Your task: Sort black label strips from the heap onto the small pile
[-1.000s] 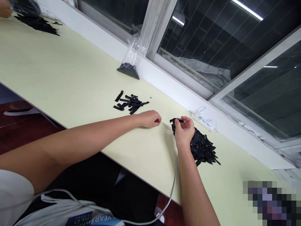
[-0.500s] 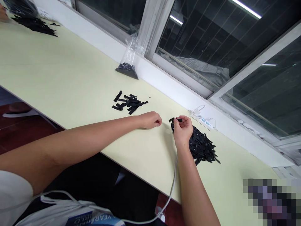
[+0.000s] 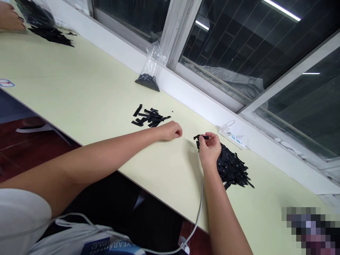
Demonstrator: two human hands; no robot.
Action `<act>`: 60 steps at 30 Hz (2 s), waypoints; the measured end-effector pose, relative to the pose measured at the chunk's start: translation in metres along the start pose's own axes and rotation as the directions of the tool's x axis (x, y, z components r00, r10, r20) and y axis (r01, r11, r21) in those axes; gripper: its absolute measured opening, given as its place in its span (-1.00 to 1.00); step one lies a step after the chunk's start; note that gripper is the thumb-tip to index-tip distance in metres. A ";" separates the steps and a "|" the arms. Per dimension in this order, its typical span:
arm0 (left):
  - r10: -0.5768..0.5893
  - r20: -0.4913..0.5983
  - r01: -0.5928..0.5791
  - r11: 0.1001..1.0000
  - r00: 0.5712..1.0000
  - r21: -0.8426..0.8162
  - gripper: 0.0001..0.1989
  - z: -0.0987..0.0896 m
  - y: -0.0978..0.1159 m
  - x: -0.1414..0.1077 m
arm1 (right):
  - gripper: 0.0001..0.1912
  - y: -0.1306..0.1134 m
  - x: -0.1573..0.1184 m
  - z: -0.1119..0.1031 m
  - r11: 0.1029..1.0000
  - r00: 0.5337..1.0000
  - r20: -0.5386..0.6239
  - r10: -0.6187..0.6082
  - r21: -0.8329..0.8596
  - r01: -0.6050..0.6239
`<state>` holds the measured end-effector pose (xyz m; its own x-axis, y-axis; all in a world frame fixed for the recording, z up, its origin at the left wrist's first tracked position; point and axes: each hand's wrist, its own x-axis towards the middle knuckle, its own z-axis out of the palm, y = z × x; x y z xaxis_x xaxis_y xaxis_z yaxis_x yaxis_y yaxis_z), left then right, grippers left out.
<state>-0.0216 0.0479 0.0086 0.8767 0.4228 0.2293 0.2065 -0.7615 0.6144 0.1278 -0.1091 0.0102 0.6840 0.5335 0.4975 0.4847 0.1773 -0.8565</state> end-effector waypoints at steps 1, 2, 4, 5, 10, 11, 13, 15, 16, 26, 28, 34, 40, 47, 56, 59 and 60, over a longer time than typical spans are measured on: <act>-0.009 -0.004 0.009 1.000 1.000 -0.005 -0.79 -0.001 0.000 0.000 | -0.66 0.001 0.000 0.000 1.000 1.000 -0.001 -0.001 -0.003 0.001; -0.019 -0.005 0.019 1.000 1.000 -0.004 -0.76 -0.002 0.000 0.000 | -0.66 0.001 0.000 -0.001 1.000 1.000 -0.004 -0.003 -0.006 0.003; -0.035 -0.008 0.036 0.999 0.999 0.026 -0.73 -0.004 -0.001 0.000 | -0.64 0.002 0.001 -0.001 1.000 1.000 -0.011 -0.008 -0.012 0.008; -0.034 -0.015 0.035 0.998 0.999 0.056 -0.73 -0.004 -0.001 -0.001 | -0.64 0.002 0.001 -0.001 1.000 1.000 -0.013 -0.011 -0.015 0.010; 0.003 -0.007 -0.001 0.980 1.000 0.200 -0.78 -0.006 0.002 -0.002 | -0.63 0.001 0.000 -0.001 1.000 1.000 -0.003 -0.013 -0.019 0.013; -0.008 0.010 0.006 0.980 1.000 0.200 -0.80 -0.005 0.003 -0.002 | -0.64 0.000 0.000 0.000 1.000 1.000 0.000 -0.014 -0.018 0.014; -0.038 0.024 0.032 0.982 0.999 0.188 -0.83 -0.005 0.005 -0.002 | -0.65 -0.001 -0.001 0.000 1.000 1.000 0.007 -0.018 -0.016 0.019; -0.053 0.016 0.048 0.979 0.998 0.198 -0.85 -0.005 0.007 -0.002 | -0.66 -0.001 -0.001 0.001 1.000 1.000 0.013 -0.025 -0.014 0.025; -0.057 0.008 0.054 0.976 0.998 0.211 -0.85 -0.005 0.007 -0.002 | -0.66 -0.002 -0.001 0.001 0.999 0.999 0.016 -0.029 -0.015 0.029; -0.183 0.002 0.179 0.966 0.983 0.186 -0.86 -0.011 0.013 -0.003 | -0.67 -0.004 -0.002 0.003 0.999 0.999 0.025 -0.040 -0.031 0.041; -0.154 0.015 0.148 0.969 0.988 0.197 -0.85 -0.012 0.013 -0.003 | -0.68 -0.004 -0.002 0.003 0.999 0.999 0.029 -0.043 -0.028 0.044; -0.133 0.070 0.108 0.954 0.989 0.280 -0.78 -0.018 0.021 -0.005 | -0.70 -0.005 -0.004 0.004 0.997 0.999 0.036 -0.038 -0.062 0.040; -0.296 0.195 0.213 0.909 0.935 0.360 -0.77 -0.027 0.029 -0.002 | -0.68 -0.003 -0.004 0.006 0.998 0.999 0.047 -0.023 -0.052 0.026; -0.180 0.194 0.112 0.942 0.964 0.315 -0.78 -0.029 0.023 -0.011 | -0.66 -0.001 -0.005 0.005 1.000 0.998 0.064 -0.017 -0.024 0.019; -0.002 -0.075 -0.023 0.945 0.997 -0.326 -0.82 -0.013 0.022 0.000 | -0.60 -0.009 -0.008 0.010 0.983 0.940 0.332 0.077 0.130 -0.126; 0.035 -0.001 -0.032 0.892 0.999 -0.450 -0.82 -0.005 0.026 0.000 | -0.59 -0.008 -0.008 0.010 0.981 0.940 0.332 0.079 0.141 -0.132; 0.038 0.013 -0.027 0.883 0.999 -0.468 -0.82 -0.004 0.028 -0.001 | -0.58 -0.007 -0.007 0.010 0.980 0.943 0.322 0.082 0.144 -0.135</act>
<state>-0.0183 0.0280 0.0281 0.8895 0.3872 0.2427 -0.0448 -0.4545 0.8896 0.1141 -0.1061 0.0111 0.5092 0.7843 0.3544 0.3047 0.2209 -0.9265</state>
